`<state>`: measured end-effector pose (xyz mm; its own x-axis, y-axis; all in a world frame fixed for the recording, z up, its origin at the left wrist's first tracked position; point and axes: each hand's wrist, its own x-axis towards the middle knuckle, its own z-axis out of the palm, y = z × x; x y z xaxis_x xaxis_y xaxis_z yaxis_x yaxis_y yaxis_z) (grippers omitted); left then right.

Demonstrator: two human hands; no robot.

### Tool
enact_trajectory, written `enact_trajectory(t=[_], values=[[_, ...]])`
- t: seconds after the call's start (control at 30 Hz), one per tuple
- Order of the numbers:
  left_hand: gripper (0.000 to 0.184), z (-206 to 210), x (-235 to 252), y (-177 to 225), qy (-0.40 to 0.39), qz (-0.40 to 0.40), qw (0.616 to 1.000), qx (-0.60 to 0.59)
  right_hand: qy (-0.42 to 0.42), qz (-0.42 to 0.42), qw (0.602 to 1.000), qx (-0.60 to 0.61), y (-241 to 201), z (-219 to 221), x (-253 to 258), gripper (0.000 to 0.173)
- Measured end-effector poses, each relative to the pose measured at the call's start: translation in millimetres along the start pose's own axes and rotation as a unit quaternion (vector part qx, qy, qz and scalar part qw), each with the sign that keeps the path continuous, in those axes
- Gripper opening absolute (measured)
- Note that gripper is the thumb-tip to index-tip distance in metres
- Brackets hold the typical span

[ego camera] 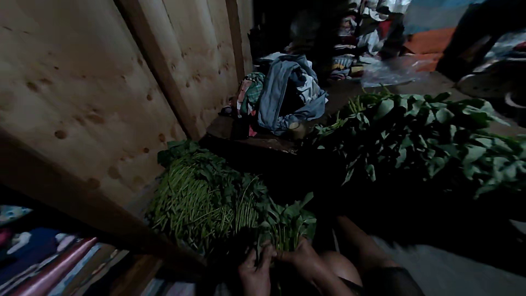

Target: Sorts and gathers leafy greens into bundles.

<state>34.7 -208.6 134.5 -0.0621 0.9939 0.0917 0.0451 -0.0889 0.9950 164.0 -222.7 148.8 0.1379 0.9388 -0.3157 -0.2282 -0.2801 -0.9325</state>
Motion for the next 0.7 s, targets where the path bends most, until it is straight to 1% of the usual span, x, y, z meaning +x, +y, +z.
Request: enact_trajectory(t=[0.1, 0.17, 0.27, 0.33, 0.37, 0.4, 0.43, 0.47, 0.5, 0.53, 0.57, 0.63, 0.7], values=[[0.005, -3, 2, -4, -0.009, 0.011, 1.0, 0.002, 0.011, 0.017, 1.0, 0.004, -5, 1, -1, 0.045], [0.003, -4, 3, -7, -0.015, 0.018, 0.999, 0.025, 0.044, 0.016, 0.998, 0.036, -5, 3, 0, 0.039], [0.01, -11, -1, -22, -0.063, 0.036, 0.992, 0.107, 0.157, 0.041, 0.98, 0.115, -2, 4, 7, 0.037], [0.012, -16, -7, -35, -0.071, 0.053, 0.984, 0.152, 0.227, 0.071, 0.957, 0.164, -4, 2, 13, 0.036], [0.011, -20, -9, -39, -0.066, 0.057, 0.98, 0.177, 0.242, 0.075, 0.952, 0.174, -4, 1, 15, 0.036], [0.009, -24, -12, -39, -0.065, 0.052, 0.974, 0.211, 0.244, 0.073, 0.952, 0.17, -3, 1, 17, 0.037], [0.019, -30, -13, -33, -0.074, 0.037, 0.965, 0.25, 0.24, 0.069, 0.956, 0.153, 0, 1, 17, 0.039], [0.033, -33, -14, -24, -0.081, 0.025, 0.954, 0.289, 0.231, 0.069, 0.962, 0.126, 1, 1, 17, 0.042], [0.042, -34, -13, -16, -0.082, 0.022, 0.943, 0.321, 0.222, 0.068, 0.968, 0.099, 1, 2, 17, 0.045], [0.047, -34, -12, -10, -0.083, 0.026, 0.939, 0.332, 0.212, 0.068, 0.972, 0.077, 2, 3, 17, 0.048], [0.047, -33, -11, -10, -0.089, 0.038, 0.943, 0.319, 0.205, 0.067, 0.975, 0.062, 2, 4, 18, 0.048], [0.04, -30, -5, -15, -0.132, 0.039, 0.954, 0.268, 0.189, 0.071, 0.979, 0.042, 0, 5, 17, 0.05], [0.035, -24, -1, -14, -0.177, -0.004, 0.958, 0.224, 0.171, 0.078, 0.982, 0.037, -5, 5, 14, 0.05]])
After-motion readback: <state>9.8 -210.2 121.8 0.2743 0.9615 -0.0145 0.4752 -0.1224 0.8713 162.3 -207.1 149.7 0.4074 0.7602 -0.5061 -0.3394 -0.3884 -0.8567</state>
